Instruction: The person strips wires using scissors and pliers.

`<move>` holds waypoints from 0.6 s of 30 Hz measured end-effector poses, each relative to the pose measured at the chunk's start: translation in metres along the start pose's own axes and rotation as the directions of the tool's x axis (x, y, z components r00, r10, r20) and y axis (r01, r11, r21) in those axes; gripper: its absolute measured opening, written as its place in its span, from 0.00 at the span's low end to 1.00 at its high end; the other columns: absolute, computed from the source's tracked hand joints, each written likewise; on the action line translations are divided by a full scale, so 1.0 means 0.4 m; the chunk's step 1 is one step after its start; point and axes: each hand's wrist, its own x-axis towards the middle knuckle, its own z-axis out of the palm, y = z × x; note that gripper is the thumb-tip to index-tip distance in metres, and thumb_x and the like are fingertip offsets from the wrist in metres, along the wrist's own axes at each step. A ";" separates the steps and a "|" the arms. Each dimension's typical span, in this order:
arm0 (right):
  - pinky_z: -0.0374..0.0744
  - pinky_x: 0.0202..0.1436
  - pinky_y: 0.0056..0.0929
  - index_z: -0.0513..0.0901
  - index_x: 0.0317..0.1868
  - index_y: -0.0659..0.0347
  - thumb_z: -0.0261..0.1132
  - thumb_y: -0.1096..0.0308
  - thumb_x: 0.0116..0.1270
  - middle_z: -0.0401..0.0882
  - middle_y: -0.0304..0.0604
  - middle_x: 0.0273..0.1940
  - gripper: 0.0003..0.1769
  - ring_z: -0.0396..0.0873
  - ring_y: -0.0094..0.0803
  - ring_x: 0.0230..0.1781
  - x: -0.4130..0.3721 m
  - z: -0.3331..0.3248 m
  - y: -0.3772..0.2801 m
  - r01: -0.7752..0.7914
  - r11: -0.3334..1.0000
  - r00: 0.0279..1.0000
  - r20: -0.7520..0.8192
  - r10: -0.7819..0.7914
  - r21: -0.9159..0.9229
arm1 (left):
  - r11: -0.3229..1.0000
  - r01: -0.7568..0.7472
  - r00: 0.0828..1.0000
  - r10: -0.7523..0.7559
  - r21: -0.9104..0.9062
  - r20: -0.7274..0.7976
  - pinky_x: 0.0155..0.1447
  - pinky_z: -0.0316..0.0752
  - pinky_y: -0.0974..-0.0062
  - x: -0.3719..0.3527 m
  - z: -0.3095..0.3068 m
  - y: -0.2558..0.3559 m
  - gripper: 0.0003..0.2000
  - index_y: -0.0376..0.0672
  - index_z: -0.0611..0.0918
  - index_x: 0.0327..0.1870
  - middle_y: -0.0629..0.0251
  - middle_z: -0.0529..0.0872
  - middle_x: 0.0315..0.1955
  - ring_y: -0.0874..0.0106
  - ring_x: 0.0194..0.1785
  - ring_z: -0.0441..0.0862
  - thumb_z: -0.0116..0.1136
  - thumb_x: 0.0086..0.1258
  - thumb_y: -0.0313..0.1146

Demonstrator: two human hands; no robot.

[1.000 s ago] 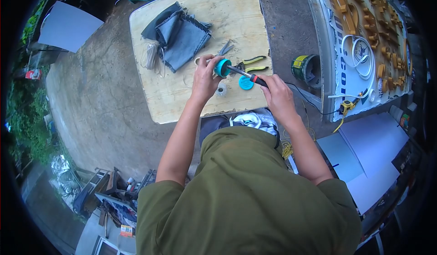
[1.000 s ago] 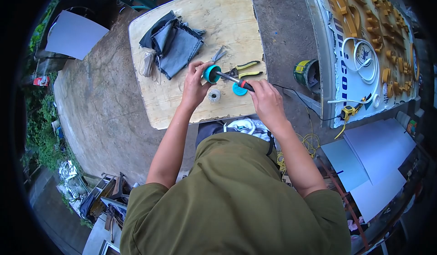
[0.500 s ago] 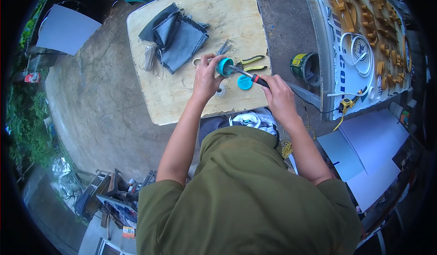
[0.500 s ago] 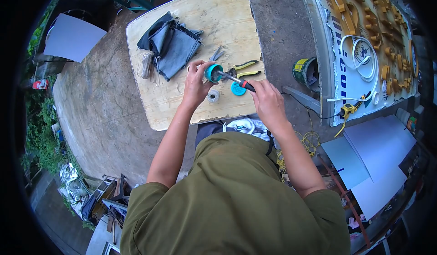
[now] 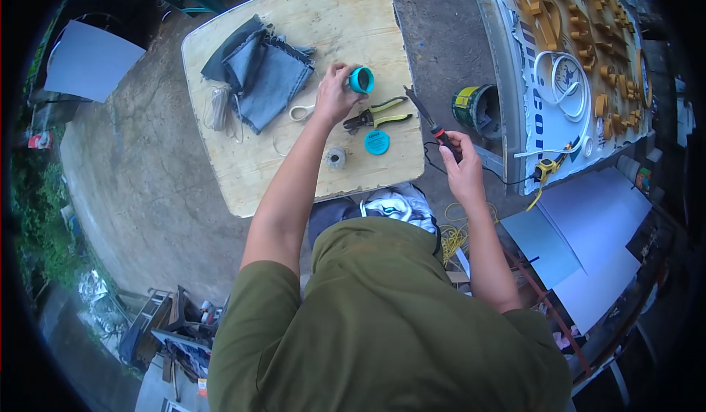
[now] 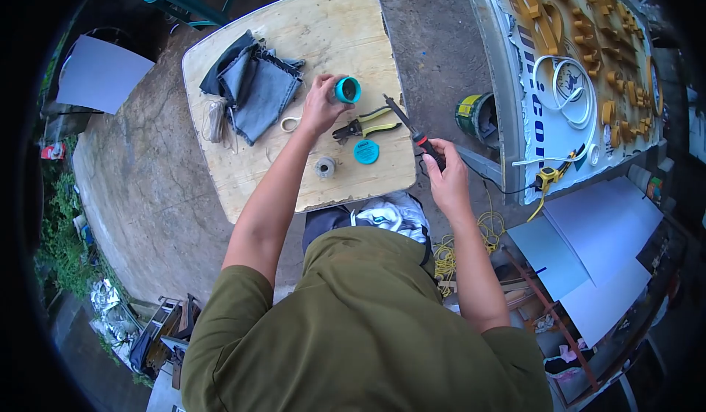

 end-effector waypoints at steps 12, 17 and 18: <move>0.80 0.57 0.35 0.78 0.57 0.66 0.68 0.73 0.74 0.81 0.46 0.49 0.15 0.82 0.35 0.49 0.021 0.089 0.086 -0.009 0.989 0.999 -0.039 0.015 0.146 | 0.976 0.173 0.979 -0.155 0.135 -0.133 0.66 0.79 0.56 0.031 0.016 0.013 0.45 0.54 0.73 0.76 0.51 0.76 0.64 0.49 0.64 0.80 0.84 0.54 0.37; 0.80 0.57 0.38 0.78 0.57 0.68 0.68 0.74 0.72 0.79 0.51 0.49 0.16 0.82 0.43 0.50 0.069 0.189 0.078 0.085 0.996 0.996 0.013 -0.086 0.026 | 0.974 0.223 0.937 -0.204 0.039 -0.284 0.62 0.77 0.56 -0.212 -0.093 -0.022 0.26 0.42 0.79 0.64 0.51 0.82 0.55 0.50 0.59 0.82 0.74 0.65 0.30; 0.80 0.57 0.39 0.78 0.57 0.68 0.68 0.74 0.72 0.79 0.52 0.49 0.16 0.83 0.44 0.50 0.081 0.216 0.079 0.107 0.994 0.994 0.015 -0.108 0.015 | 0.963 0.256 0.929 -0.223 0.078 -0.294 0.62 0.77 0.57 -0.269 -0.110 -0.045 0.23 0.41 0.80 0.63 0.51 0.82 0.54 0.51 0.59 0.82 0.73 0.66 0.29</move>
